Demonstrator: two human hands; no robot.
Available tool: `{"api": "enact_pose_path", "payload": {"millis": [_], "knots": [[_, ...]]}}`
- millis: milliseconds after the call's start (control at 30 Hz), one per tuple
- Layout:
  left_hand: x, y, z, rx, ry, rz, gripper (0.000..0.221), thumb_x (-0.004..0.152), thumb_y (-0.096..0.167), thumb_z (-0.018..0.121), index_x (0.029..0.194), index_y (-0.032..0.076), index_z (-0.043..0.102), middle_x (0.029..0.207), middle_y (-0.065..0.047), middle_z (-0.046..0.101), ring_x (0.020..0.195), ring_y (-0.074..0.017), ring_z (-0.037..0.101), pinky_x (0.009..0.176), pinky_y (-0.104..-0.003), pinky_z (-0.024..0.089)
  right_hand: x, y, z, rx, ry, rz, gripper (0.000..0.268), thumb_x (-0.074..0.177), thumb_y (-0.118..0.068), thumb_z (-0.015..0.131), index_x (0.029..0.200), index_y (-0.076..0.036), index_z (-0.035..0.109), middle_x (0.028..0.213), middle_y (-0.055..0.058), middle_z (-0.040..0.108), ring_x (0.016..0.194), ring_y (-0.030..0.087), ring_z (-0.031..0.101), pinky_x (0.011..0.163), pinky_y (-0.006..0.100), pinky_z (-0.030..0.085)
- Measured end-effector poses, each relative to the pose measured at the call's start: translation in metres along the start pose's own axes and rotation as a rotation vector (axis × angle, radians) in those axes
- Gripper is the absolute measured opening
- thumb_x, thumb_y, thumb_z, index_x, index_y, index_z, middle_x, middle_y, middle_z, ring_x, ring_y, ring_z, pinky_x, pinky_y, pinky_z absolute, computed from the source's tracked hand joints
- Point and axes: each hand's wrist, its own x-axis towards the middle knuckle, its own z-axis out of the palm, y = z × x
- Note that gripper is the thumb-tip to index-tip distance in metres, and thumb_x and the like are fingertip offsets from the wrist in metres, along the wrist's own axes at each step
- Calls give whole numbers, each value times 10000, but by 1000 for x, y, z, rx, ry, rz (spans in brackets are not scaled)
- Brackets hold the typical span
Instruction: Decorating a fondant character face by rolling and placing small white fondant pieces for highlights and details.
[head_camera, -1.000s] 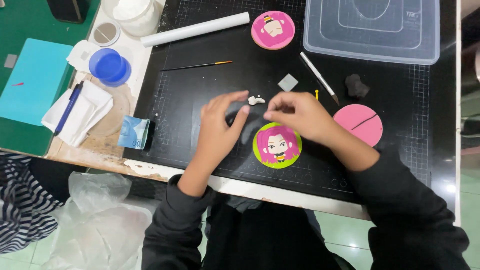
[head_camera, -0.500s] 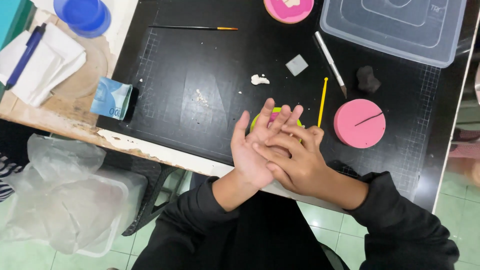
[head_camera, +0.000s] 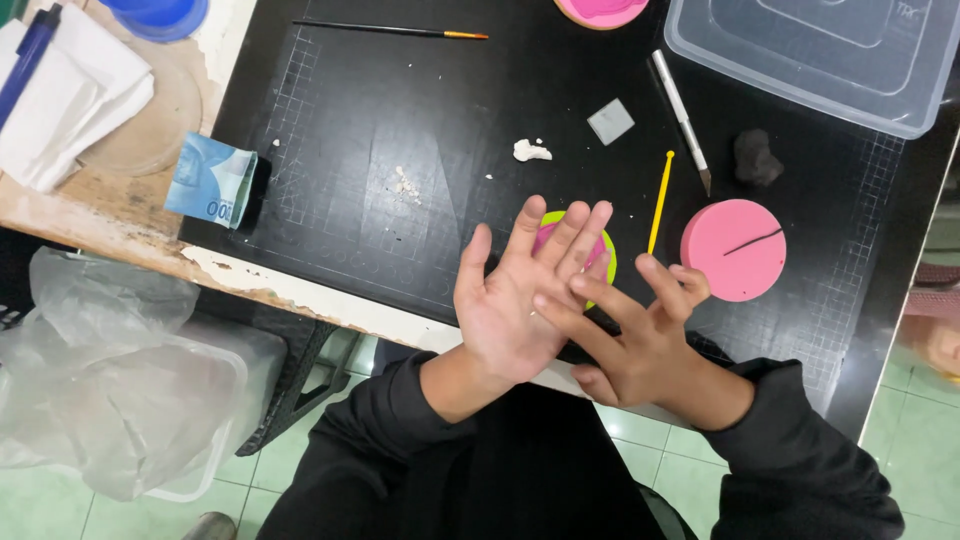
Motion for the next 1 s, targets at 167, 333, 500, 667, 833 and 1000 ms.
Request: {"api": "enact_pose_path", "payload": {"millis": [167, 333, 500, 667, 833, 1000], "knots": [[0, 1, 0, 33, 8, 11, 560, 1056, 631, 361, 1398, 217, 517, 1514, -128, 535, 1591, -300, 260, 1294, -488, 250, -5, -8, 9, 74, 62, -23, 592, 1073, -549, 240, 1272, -303, 741, 1437, 49, 587, 1482, 460, 206, 1175, 594, 152], [0, 5, -1, 43, 3, 24, 559, 1047, 637, 371, 1388, 224, 530, 1507, -119, 538, 1591, -302, 252, 1304, -495, 237, -5, -5, 5, 90, 76, -22, 581, 1073, -530, 247, 1251, -299, 749, 1395, 47, 614, 1478, 432, 231, 1213, 537, 169], [-1, 3, -2, 37, -10, 14, 579, 1048, 647, 351, 1415, 229, 509, 1526, -123, 517, 1602, -304, 233, 1301, -492, 238, -9, -1, 9, 81, 64, 3, 562, 1058, -532, 262, 1240, -341, 758, 1382, 22, 622, 1458, 405, 270, 1221, 542, 175], [-1, 7, -2, 90, -46, 34, 577, 1038, 674, 334, 1409, 269, 513, 1553, -88, 497, 1623, -288, 177, 1303, -489, 208, -8, -4, 13, 121, 112, 9, 540, 1057, -545, 266, 1203, -376, 758, 1397, -17, 601, 1458, 426, 246, 1181, 585, 171], [-1, 4, -1, 96, -48, 22, 583, 1037, 680, 316, 1424, 279, 488, 1586, -81, 455, 1631, -281, 159, 1297, -487, 207, -13, 0, 14, 131, 125, 7, 547, 1047, -542, 256, 1183, -392, 765, 1382, -23, 602, 1447, 437, 245, 1163, 604, 161], [-3, 4, -2, 64, -19, 11, 590, 1028, 678, 332, 1433, 275, 479, 1605, -99, 429, 1637, -286, 152, 1287, -488, 223, -7, 6, 11, 138, 119, 2, 564, 1050, -512, 248, 1192, -364, 773, 1392, -3, 610, 1432, 457, 243, 1176, 619, 137]]}}
